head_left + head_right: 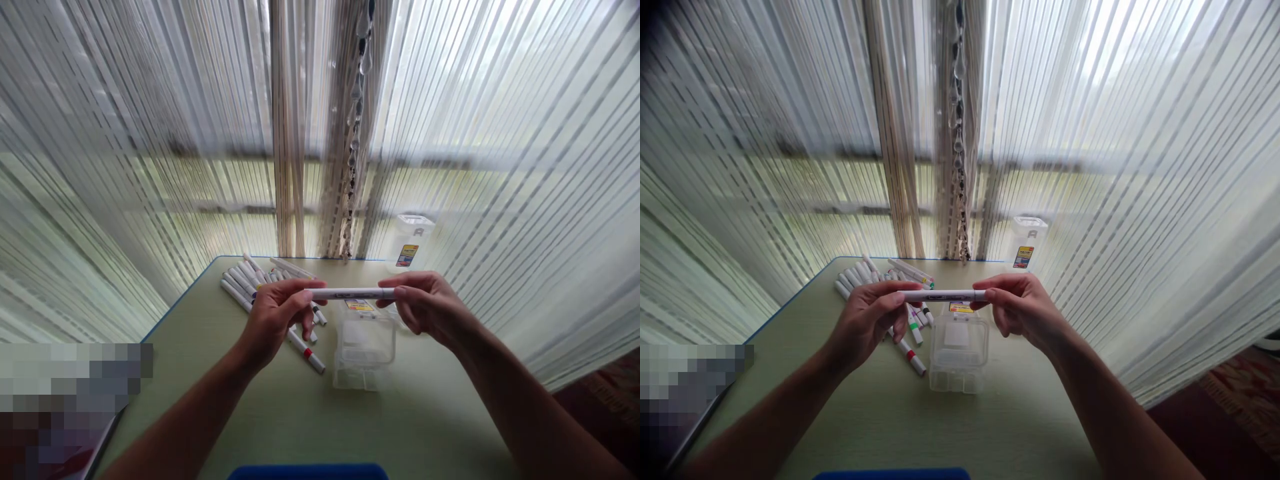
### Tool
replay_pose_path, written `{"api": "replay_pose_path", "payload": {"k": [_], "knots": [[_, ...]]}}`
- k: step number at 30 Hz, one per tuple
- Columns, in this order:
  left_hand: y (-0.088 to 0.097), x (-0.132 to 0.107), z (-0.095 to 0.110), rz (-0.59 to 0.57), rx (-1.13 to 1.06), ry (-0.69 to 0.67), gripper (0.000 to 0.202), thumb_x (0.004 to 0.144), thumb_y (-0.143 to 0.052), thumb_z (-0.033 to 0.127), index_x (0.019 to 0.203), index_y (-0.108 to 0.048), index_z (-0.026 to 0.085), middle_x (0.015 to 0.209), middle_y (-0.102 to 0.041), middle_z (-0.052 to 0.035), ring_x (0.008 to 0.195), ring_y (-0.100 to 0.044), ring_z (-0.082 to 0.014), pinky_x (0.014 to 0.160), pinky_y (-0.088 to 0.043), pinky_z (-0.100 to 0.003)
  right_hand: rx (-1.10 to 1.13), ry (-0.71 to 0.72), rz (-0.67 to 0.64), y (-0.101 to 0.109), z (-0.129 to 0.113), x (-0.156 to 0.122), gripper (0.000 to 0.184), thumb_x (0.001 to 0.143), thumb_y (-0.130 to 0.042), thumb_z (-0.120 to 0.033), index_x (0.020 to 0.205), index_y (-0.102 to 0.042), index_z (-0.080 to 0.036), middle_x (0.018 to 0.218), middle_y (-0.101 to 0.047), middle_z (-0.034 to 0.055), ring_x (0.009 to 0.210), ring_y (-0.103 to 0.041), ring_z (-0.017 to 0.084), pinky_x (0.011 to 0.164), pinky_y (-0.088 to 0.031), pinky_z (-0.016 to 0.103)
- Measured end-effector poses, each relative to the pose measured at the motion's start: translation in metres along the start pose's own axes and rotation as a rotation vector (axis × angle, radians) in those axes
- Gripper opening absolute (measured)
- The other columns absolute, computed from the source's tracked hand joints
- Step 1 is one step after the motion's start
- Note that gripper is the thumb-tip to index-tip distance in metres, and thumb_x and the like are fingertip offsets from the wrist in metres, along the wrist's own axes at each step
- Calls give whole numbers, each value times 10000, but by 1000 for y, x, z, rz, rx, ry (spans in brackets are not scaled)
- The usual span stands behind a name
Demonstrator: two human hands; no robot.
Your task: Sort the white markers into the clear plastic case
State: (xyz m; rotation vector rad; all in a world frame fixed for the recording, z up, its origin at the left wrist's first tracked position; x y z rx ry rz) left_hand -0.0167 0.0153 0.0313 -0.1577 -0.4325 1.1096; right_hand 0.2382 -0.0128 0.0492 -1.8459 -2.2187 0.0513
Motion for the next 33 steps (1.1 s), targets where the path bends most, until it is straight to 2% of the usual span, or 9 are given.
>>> {"api": "replay_pose_path", "payload": {"k": [8,13,18,26,33], "knots": [[-2,2,-1,24,23,0,188,872,-674,221,996,-751,103,712,-731,-56,426,-571,-98,369,-500,-211,37,23,15,-3,1,1,193,748,-860,-295,906,-838,-185,636,-765,92,325,-559,75,292,-322,123],[-1,3,-2,20,-8,4,191,871,-682,228,1008,-756,119,705,-710,-32,435,-559,-86,370,-489,-198,74,16,-48,-1,1,1,230,748,-862,-262,966,-833,-192,728,-794,121,373,-607,93,309,-389,128],[-1,1,0,-14,-38,-7,242,821,-710,179,1052,-762,127,766,-736,-58,464,-559,-84,405,-504,-206,90,17,-70,0,0,0,246,739,-867,-243,978,-831,-195,747,-800,122,380,-618,91,313,-399,119],[-2,1,2,4,-63,28,204,826,-678,195,965,-784,90,748,-751,-102,454,-582,-113,390,-497,-225,120,-6,-50,1,2,3,189,773,-823,-267,923,-837,-154,715,-794,142,366,-630,113,303,-408,131],[1,2,1,-21,-97,42,214,813,-683,185,978,-788,99,767,-761,-110,457,-576,-109,393,-501,-225,128,-17,-51,2,2,4,188,762,-819,-253,923,-835,-157,712,-794,137,369,-627,117,304,-404,144]]}}
Point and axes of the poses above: each hand's wrist, its own x-axis towards the middle knuckle, its own y-axis out of the back of the hand, z = x × y, the point moved 1 cm from there along x, towards the middle knuckle
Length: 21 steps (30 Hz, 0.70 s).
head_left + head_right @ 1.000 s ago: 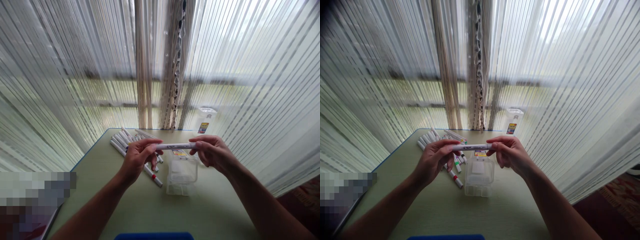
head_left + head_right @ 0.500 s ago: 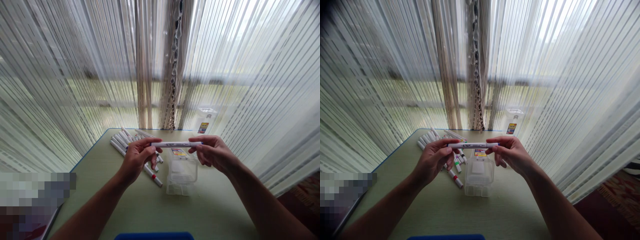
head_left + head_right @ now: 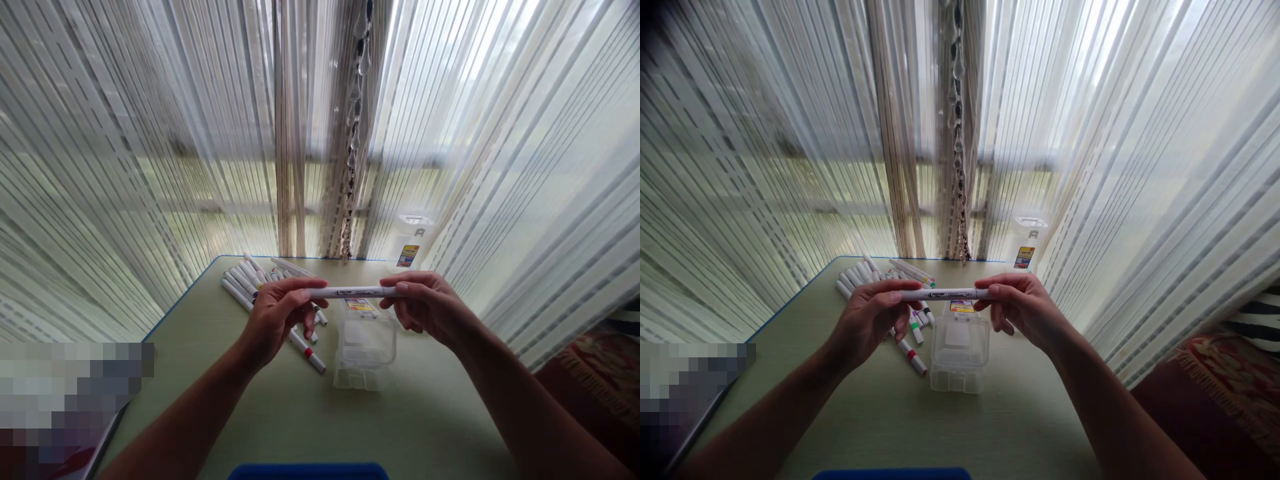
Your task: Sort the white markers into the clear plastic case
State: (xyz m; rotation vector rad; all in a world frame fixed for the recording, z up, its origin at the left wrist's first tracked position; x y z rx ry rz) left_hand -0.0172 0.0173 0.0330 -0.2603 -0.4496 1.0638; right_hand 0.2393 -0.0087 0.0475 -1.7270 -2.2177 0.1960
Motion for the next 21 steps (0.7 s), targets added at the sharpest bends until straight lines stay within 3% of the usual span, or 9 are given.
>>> {"api": "replay_pose_path", "payload": {"k": [10,21], "knots": [[-2,-2,4,27,7,10,270,731,-710,183,976,-789,102,758,-767,-109,431,-560,-112,367,-482,-235,-25,-14,-13,-1,-4,-3,279,689,-870,-261,957,-834,-192,738,-798,128,376,-605,119,309,-387,169],[-4,-2,3,28,-14,16,250,773,-693,211,962,-785,77,747,-761,-116,424,-566,-117,365,-484,-239,-6,-14,4,1,-2,-2,234,769,-776,-295,938,-828,-142,736,-798,151,388,-642,151,295,-401,184]]}}
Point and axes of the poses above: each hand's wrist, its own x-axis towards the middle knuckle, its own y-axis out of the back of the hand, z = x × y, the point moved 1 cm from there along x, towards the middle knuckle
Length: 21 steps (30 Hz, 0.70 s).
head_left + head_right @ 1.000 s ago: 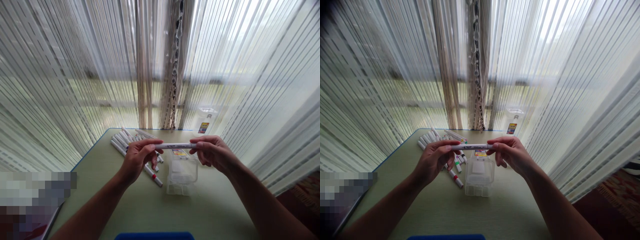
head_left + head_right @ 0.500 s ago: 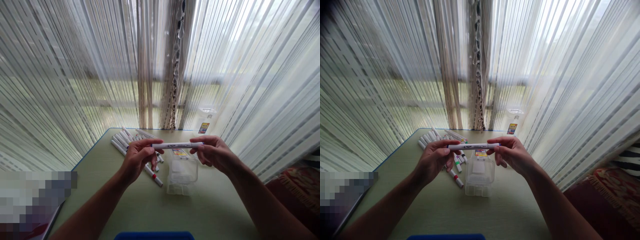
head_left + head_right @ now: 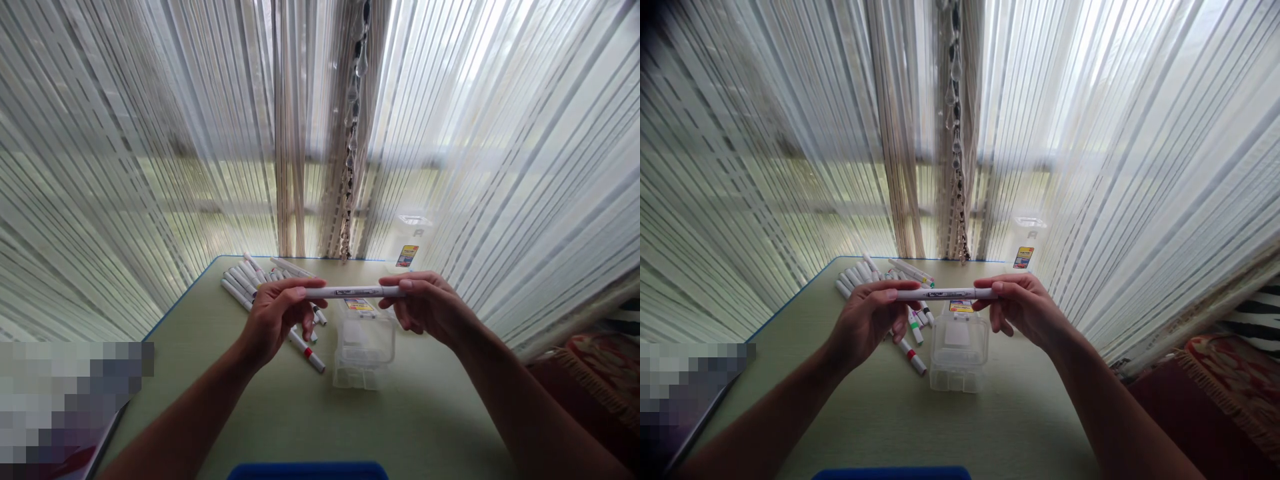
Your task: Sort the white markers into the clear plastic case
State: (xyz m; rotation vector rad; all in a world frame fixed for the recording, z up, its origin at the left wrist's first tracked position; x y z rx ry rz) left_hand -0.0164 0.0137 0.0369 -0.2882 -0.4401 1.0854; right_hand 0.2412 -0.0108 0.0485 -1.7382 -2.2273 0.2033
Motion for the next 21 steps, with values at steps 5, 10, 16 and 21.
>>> {"api": "replay_pose_path", "payload": {"k": [5,10,16,21], "knots": [[1,-2,0,-3,13,-11,281,727,-713,190,982,-785,96,749,-762,-104,426,-554,-108,357,-480,-229,-40,20,-27,-1,-1,-2,271,707,-855,-272,962,-831,-183,752,-801,134,397,-628,131,309,-400,174],[1,-2,0,24,34,3,253,737,-719,219,944,-786,90,728,-761,-105,414,-554,-109,356,-479,-232,-19,8,-19,-3,-1,-2,270,708,-861,-274,962,-833,-188,745,-801,136,396,-637,135,315,-420,171],[-1,0,0,53,66,20,259,758,-729,268,919,-774,71,702,-755,-108,408,-568,-117,352,-478,-231,-10,-20,27,-5,0,0,237,754,-814,-333,891,-831,-140,694,-791,139,359,-635,151,284,-424,181],[0,1,-3,38,111,4,262,802,-733,288,956,-762,77,699,-745,-90,408,-572,-113,355,-489,-229,-57,-2,45,-5,2,1,243,745,-842,-341,872,-823,-134,675,-785,130,357,-635,143,285,-420,167]]}}
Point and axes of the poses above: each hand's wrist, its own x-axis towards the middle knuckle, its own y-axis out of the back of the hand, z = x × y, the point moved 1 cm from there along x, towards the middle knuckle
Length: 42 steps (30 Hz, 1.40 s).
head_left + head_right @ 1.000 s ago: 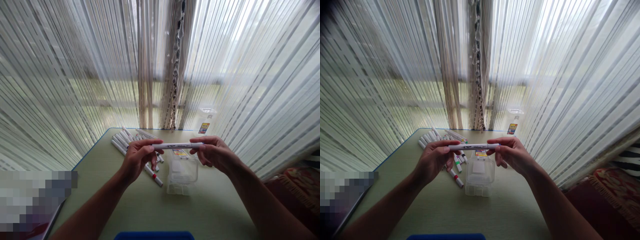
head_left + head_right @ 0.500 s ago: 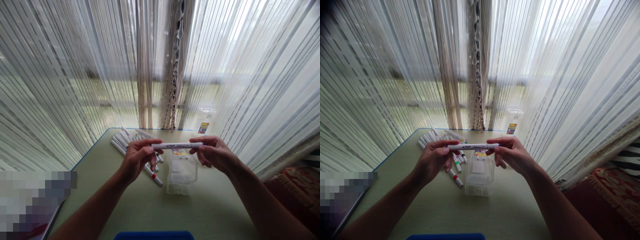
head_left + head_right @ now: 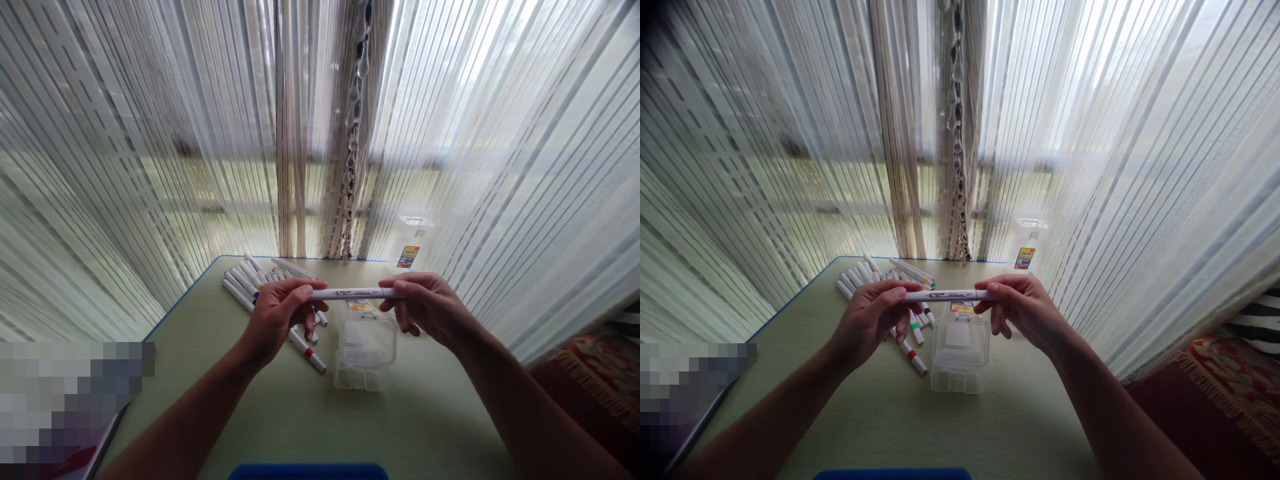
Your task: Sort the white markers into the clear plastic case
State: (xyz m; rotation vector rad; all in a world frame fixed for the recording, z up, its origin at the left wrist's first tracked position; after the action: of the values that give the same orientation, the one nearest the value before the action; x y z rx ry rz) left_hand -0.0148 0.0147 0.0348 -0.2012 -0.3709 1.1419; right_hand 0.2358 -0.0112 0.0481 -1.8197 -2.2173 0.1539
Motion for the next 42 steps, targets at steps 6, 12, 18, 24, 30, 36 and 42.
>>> {"api": "replay_pose_path", "payload": {"k": [6,12,18,24,30,36,42], "knots": [[1,-1,-1,-22,120,-45,269,812,-770,282,1012,-744,104,720,-731,-58,422,-566,-92,376,-506,-218,-88,28,38,-2,1,0,278,683,-902,-331,865,-812,-142,635,-768,109,348,-613,137,282,-401,171],[-1,-1,-1,6,149,-45,295,807,-778,312,1012,-749,102,716,-704,-44,428,-561,-89,378,-506,-219,-155,104,61,-1,0,0,270,707,-891,-324,904,-807,-160,672,-763,82,349,-531,82,300,-337,174],[-1,1,-2,-10,125,-40,239,826,-766,305,962,-754,108,644,-660,-11,425,-554,-91,362,-501,-209,-190,128,52,1,2,1,250,749,-864,-331,931,-809,-169,675,-755,74,376,-503,74,320,-319,184],[-1,-1,-1,-8,225,-76,284,823,-769,314,1012,-734,106,668,-676,-11,422,-564,-91,376,-508,-210,-267,152,66,1,2,1,207,811,-810,-358,887,-806,-166,702,-744,67,417,-524,77,337,-345,179],[-2,-2,0,21,380,-136,249,822,-768,306,964,-731,105,578,-622,23,434,-564,-85,430,-508,-185,-357,176,141,-4,2,-1,271,734,-869,-353,916,-816,-159,592,-695,41,403,-485,79,349,-340,190],[-1,-3,-1,13,412,-133,271,845,-744,350,952,-730,101,565,-609,23,431,-554,-78,422,-486,-172,-303,160,115,-5,3,-1,246,756,-856,-347,938,-827,-183,611,-712,47,399,-504,71,349,-335,173],[0,-2,-3,29,387,-143,299,850,-735,364,1001,-746,106,659,-657,-8,457,-580,-90,433,-511,-198,-251,157,82,-4,4,-2,215,783,-838,-340,946,-831,-200,627,-728,57,396,-522,67,350,-339,163]]}}
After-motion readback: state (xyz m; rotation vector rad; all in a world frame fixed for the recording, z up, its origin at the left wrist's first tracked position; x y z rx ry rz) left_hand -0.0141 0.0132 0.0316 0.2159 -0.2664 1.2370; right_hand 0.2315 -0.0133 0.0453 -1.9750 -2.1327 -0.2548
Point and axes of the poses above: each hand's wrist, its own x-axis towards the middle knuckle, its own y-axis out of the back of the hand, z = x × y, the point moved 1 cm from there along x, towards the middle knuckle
